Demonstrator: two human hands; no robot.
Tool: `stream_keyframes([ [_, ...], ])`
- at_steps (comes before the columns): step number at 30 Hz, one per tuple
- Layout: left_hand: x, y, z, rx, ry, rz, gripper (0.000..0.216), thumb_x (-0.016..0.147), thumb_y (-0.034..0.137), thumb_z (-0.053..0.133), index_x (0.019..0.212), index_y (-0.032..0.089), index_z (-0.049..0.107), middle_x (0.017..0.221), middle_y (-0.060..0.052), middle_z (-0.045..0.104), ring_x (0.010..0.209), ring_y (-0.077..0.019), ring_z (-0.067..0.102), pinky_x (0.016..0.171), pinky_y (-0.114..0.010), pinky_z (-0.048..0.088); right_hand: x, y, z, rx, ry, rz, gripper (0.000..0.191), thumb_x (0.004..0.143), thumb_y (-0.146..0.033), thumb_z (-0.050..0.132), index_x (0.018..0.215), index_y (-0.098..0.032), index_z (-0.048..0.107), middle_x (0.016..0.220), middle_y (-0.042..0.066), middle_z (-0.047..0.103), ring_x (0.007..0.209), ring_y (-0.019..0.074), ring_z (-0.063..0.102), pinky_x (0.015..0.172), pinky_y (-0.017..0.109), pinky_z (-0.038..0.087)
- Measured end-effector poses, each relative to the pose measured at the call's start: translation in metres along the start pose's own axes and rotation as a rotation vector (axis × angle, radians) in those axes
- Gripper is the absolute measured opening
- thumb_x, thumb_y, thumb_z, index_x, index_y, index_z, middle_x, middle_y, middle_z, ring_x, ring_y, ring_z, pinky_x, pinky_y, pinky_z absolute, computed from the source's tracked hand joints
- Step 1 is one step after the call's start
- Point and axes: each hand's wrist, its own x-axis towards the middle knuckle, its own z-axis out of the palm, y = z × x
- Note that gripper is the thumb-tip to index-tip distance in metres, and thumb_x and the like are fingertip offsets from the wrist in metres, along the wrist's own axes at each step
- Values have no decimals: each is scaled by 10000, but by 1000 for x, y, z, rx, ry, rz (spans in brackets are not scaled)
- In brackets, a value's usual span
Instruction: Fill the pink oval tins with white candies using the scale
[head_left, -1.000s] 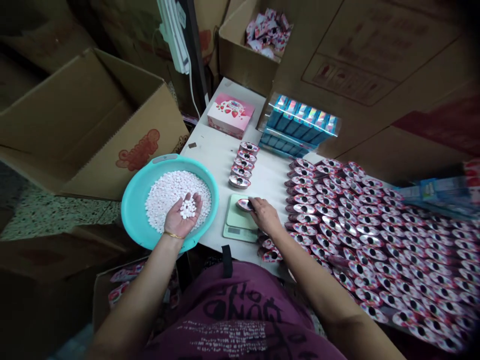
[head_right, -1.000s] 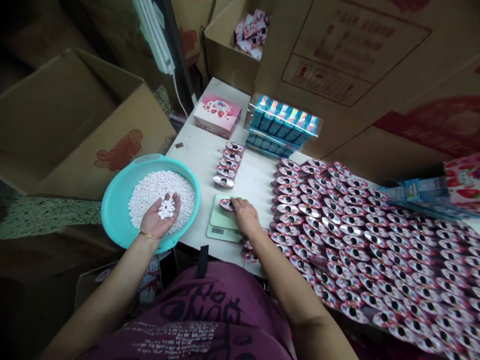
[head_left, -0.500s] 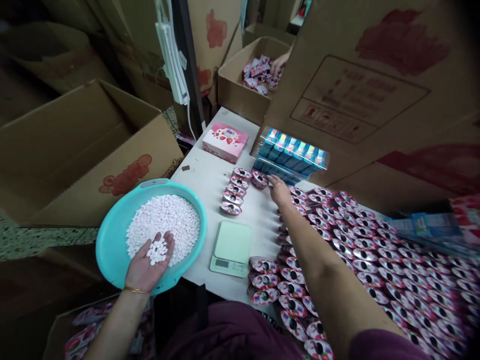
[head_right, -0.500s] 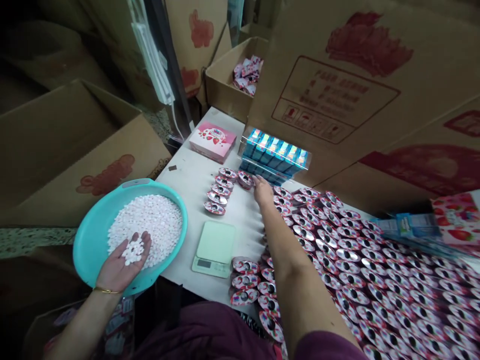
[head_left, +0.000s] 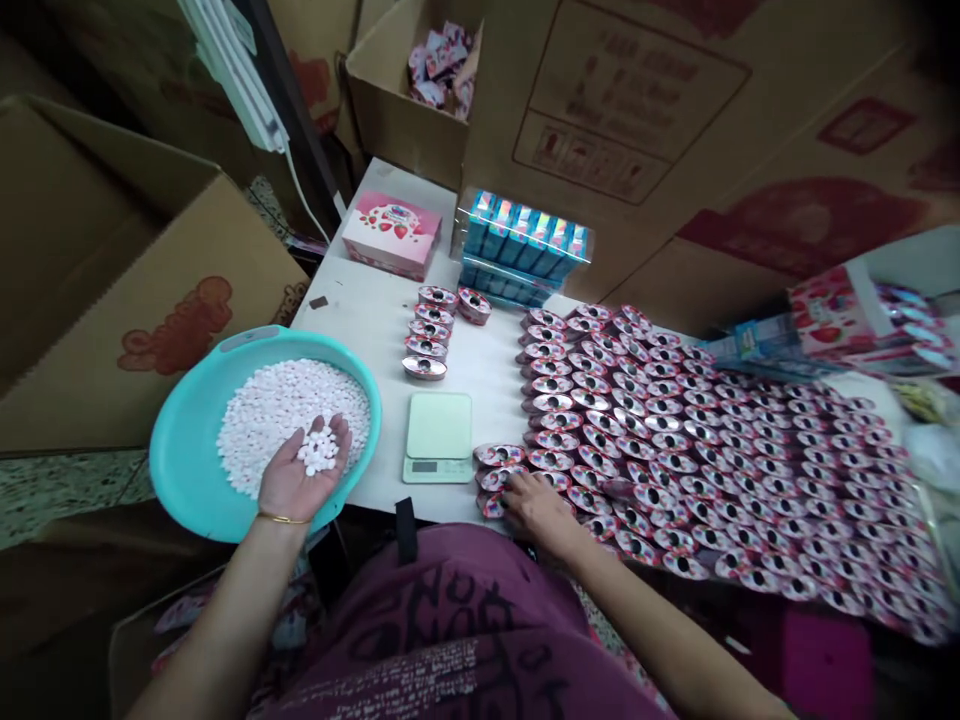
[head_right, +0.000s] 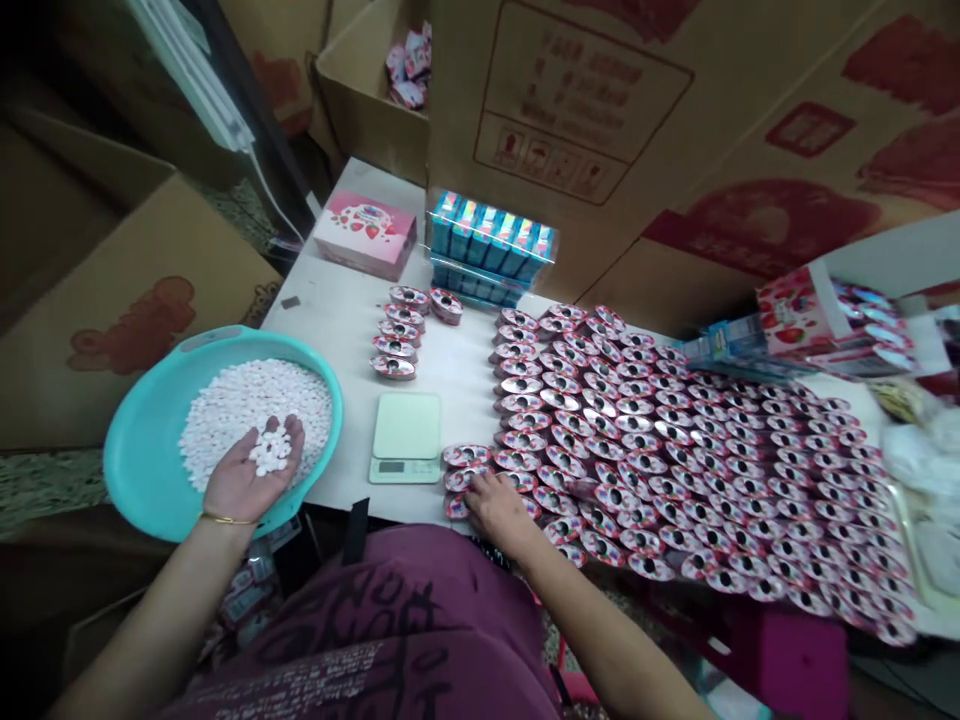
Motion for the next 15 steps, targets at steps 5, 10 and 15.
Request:
stream_keyframes([
  [5, -4, -3, 4, 23, -17, -26, 219, 819, 193, 376, 868, 110, 572, 918, -127, 625, 929, -221, 578, 706, -378, 531, -16, -11, 11, -63, 25, -38, 162, 821, -189, 441, 842, -195, 601, 1097, 62, 492, 872, 173, 417, 763, 329, 286],
  [10, -8, -3, 3, 3, -43, -53, 214, 815, 189, 388, 870, 115, 582, 928, -128, 625, 919, -219, 584, 707, -376, 530, 2, -33, -34, 3, 208, -26, 190, 838, -260, 423, 802, -203, 601, 1029, 54, 507, 876, 179, 393, 742, 328, 276],
  [15, -11, -5, -3, -50, -58, -54, 211, 813, 167, 392, 888, 106, 579, 949, -138, 619, 954, -229, 569, 731, -381, 524, 81, -45, -53, -91, 290, -63, 174, 828, -208, 431, 817, -180, 602, 980, 73, 513, 877, 189, 389, 728, 331, 285],
])
